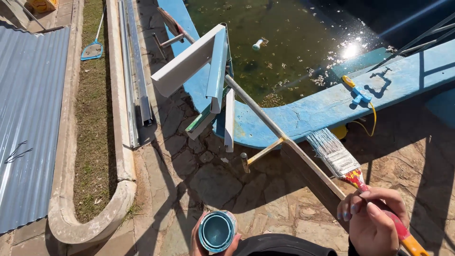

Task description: Painting metal or plastic profiles with blue paint using a brush

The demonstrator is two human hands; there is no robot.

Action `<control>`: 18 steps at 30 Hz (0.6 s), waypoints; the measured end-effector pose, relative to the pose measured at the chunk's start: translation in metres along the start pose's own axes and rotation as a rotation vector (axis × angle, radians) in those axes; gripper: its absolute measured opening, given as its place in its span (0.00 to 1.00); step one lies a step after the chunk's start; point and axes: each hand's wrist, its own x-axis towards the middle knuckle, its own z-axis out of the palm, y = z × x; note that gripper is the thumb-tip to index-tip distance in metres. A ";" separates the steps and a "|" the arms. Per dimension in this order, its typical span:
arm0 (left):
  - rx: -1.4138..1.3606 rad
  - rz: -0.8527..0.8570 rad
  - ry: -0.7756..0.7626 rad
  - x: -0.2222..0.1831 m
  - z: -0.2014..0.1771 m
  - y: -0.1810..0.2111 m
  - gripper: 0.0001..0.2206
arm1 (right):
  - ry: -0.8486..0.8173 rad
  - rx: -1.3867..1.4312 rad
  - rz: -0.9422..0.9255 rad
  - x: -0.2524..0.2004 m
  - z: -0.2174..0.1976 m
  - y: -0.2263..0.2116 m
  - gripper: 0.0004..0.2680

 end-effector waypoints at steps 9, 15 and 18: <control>-0.076 -0.022 0.025 0.042 0.037 0.011 0.52 | 0.140 0.004 0.078 0.013 -0.032 0.002 0.07; -0.186 -0.178 -0.018 0.022 0.029 0.036 0.49 | 0.139 -0.061 0.128 0.012 -0.026 -0.008 0.05; -0.288 -0.168 0.035 0.021 0.032 0.039 0.47 | 0.149 -0.083 0.129 0.015 -0.020 -0.010 0.05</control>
